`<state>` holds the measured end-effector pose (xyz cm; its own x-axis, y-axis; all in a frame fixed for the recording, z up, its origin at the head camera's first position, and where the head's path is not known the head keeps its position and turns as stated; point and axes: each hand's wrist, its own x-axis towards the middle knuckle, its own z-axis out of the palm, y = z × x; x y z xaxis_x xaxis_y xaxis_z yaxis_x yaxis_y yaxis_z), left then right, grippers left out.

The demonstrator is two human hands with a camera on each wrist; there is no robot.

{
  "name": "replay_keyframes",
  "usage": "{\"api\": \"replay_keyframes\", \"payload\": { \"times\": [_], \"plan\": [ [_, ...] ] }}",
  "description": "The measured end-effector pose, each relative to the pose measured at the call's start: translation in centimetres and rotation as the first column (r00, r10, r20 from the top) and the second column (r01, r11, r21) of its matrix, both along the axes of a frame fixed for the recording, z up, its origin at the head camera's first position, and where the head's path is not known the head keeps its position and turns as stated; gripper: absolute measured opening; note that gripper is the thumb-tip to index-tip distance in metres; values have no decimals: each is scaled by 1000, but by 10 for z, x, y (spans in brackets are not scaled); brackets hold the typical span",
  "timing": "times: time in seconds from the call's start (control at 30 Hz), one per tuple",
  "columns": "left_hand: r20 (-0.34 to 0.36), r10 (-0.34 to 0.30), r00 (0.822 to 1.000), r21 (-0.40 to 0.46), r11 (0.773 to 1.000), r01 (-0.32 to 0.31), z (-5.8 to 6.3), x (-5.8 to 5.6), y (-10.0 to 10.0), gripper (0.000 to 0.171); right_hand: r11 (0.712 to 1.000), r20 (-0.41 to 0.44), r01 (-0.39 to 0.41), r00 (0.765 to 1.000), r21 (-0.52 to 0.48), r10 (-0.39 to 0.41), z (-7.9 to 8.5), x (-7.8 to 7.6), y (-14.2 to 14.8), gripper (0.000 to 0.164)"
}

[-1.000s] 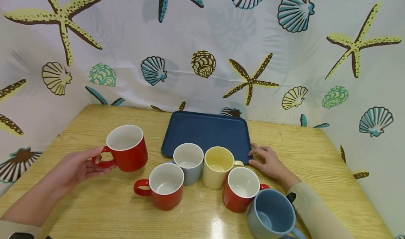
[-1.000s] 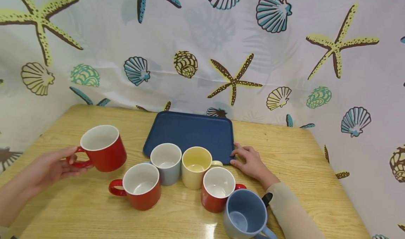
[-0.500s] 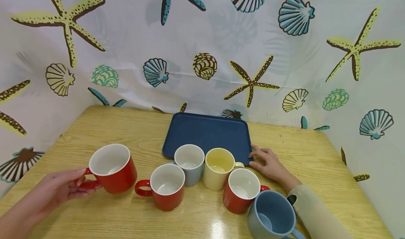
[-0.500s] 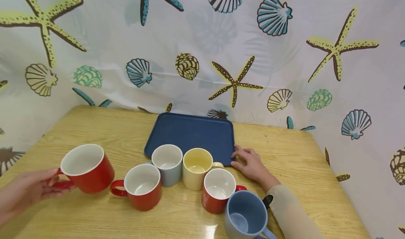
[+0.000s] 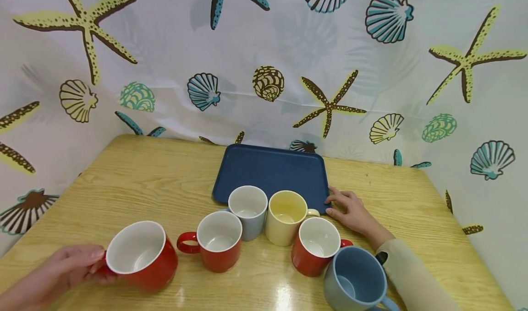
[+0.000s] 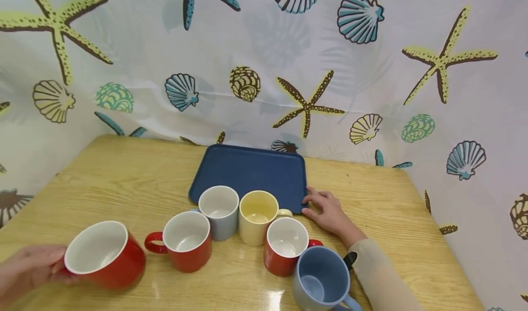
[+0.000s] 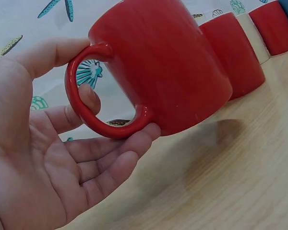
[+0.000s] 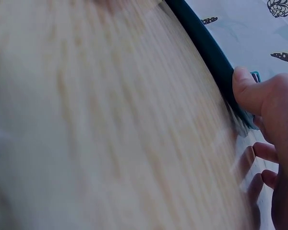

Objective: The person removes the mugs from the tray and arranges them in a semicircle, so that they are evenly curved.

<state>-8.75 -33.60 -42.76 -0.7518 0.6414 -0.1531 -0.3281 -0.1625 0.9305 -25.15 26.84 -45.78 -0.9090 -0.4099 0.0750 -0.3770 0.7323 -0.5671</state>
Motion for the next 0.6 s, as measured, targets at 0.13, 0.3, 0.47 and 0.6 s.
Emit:
{"api": "replay_keyframes", "payload": {
  "times": [0.13, 0.3, 0.47, 0.6],
  "plan": [
    [26, -43, 999, -16, 999, 43, -4, 3, 10, 43, 1000, 5, -1, 1000, -5, 1, 0, 0, 0, 21],
    [64, -53, 997, -44, 997, 56, -8, 5, 23, 39, 1000, -3, -2, 1000, -6, 2, 0, 0, 0, 21],
    [64, -73, 995, -24, 997, 74, -8, 5, 34, 45, 1000, -13, 0, 1000, -7, 0, 0, 0, -1, 21],
    [32, -98, 995, 8, 995, 98, -8, 4, 40, 45, 1000, -20, 2, 1000, 1, -2, -1, 0, 0, 21]
  ]
}}
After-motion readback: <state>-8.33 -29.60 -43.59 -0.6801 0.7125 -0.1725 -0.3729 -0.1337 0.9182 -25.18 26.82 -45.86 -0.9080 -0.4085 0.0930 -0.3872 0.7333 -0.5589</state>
